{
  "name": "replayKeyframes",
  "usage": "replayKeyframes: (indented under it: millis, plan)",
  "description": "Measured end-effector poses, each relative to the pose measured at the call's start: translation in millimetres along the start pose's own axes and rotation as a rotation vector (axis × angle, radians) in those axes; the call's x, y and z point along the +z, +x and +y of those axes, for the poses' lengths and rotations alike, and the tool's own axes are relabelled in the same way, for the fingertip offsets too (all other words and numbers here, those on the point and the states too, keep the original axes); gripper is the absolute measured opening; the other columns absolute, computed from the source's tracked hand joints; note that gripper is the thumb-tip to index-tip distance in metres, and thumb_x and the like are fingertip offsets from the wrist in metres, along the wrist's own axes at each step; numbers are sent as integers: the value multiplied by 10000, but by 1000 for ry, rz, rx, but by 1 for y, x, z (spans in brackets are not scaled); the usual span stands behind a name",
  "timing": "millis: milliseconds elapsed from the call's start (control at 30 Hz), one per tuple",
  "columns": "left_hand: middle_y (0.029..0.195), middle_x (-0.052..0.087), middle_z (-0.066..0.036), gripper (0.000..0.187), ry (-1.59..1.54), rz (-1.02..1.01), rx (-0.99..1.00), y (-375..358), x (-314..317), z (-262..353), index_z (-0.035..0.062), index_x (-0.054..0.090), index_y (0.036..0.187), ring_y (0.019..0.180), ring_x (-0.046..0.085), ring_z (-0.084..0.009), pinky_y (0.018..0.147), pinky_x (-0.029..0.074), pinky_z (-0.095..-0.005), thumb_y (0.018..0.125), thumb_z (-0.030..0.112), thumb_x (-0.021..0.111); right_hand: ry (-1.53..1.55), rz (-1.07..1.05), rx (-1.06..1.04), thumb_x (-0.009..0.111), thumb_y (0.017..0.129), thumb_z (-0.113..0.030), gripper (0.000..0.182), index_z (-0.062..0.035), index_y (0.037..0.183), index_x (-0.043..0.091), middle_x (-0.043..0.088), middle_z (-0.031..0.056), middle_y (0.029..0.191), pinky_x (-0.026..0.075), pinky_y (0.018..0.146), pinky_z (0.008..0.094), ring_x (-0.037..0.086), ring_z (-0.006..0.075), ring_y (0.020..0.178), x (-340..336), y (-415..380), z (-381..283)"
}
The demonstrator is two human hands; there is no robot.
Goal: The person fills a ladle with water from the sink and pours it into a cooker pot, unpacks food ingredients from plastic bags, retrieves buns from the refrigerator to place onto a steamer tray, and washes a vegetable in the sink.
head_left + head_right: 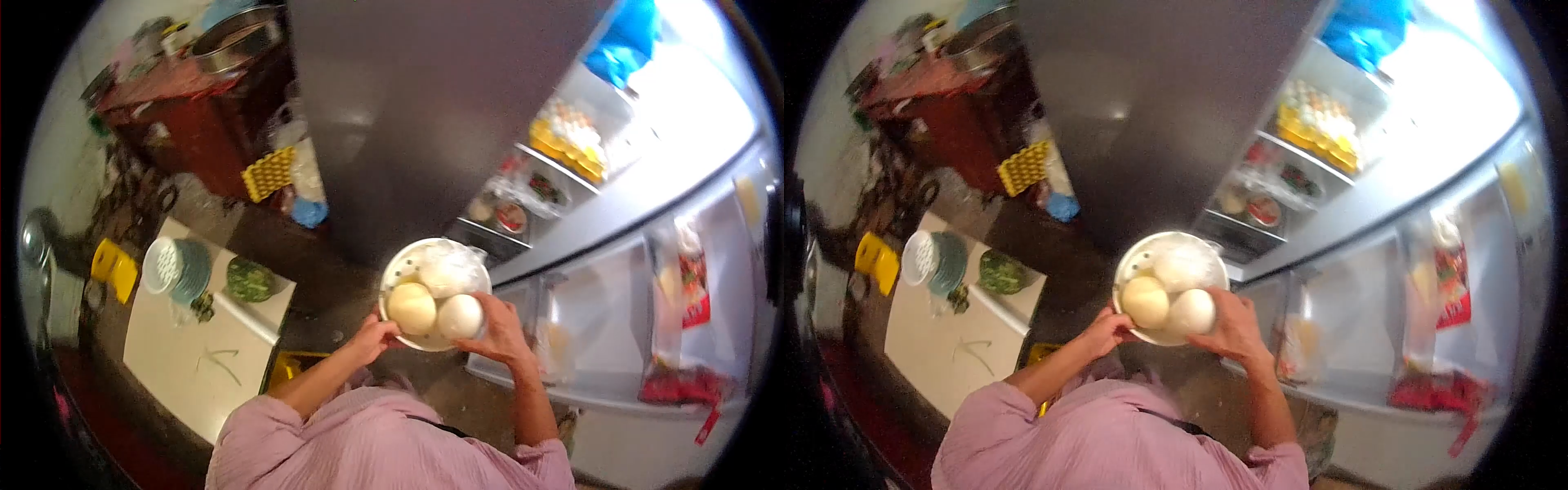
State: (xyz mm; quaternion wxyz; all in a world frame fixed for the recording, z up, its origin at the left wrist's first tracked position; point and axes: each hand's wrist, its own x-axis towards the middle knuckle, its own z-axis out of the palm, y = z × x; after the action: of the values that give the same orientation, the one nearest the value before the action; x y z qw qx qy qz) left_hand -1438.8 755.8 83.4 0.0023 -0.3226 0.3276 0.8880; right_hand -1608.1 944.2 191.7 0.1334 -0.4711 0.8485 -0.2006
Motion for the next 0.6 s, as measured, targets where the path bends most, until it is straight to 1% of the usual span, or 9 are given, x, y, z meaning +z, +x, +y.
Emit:
replayKeyframes:
  millis: [67,100,200,233,333,367,467,500,600]
  plan:
    - [1137,542,-138,629,46,2,-56,11,-25,-7,84,333,1316,966,609,-262,741,584,-409,724,-22,515,248,43,71,795,561,-440,857,-57,1258,476,561,169,1182,368,969,445,524,316,1122,-2,5,-5]
    - [1137,541,-139,626,19,8,-23,5,-27,-2,88,334,1317,966,609,-261,740,584,-406,727,-21,514,527,-1,129,803,555,-438,891,-49,1283,468,521,173,1254,371,990,415,490,308,1176,5,9,0]
    - [1142,535,-131,619,-26,-6,28,-10,-25,7,100,333,1316,968,604,-252,745,581,-399,736,-6,520,1045,39,154,814,551,-417,898,-56,1299,472,374,196,1398,281,1064,414,361,323,1299,26,27,1]
    - [1147,530,-121,617,-26,-7,33,-15,-28,11,104,332,1315,971,599,-245,754,578,-398,737,5,526,910,33,2,805,557,-420,899,-50,1306,473,214,210,1477,191,1105,425,222,349,1370,37,39,9]
    - [1152,529,-114,623,-2,31,95,-21,-43,3,100,333,1315,972,592,-236,742,576,-385,732,13,536,766,-136,-78,785,589,-438,875,-18,1292,477,108,195,1509,118,1122,441,101,338,1405,62,70,-9]
    - [1152,530,-115,627,7,51,126,-20,-49,-3,96,334,1316,971,591,-235,732,576,-379,729,12,537,688,-126,-106,777,603,-415,851,-3,1285,478,230,215,1472,184,1108,424,213,338,1377,69,79,-17]
    - [1153,533,-116,656,86,200,149,-20,-84,-22,96,334,1332,970,588,-238,706,570,-363,714,0,533,664,-237,-11,768,621,-364,806,11,1275,481,433,221,1348,293,1053,393,406,318,1263,86,104,-28]
    - [1154,532,-114,665,74,213,133,-27,-92,-21,98,335,1337,963,590,-236,701,568,-359,710,-3,532,684,-214,-1,722,660,-305,718,38,1243,485,583,167,1152,400,946,347,549,259,1063,96,112,-30]
    - [1155,531,-104,701,-7,254,113,-48,-114,-24,118,329,1358,956,590,-234,690,557,-347,696,-10,520,1087,-96,103,655,705,-249,594,55,1191,501,598,117,1071,435,874,313,566,199,974,113,117,-36]
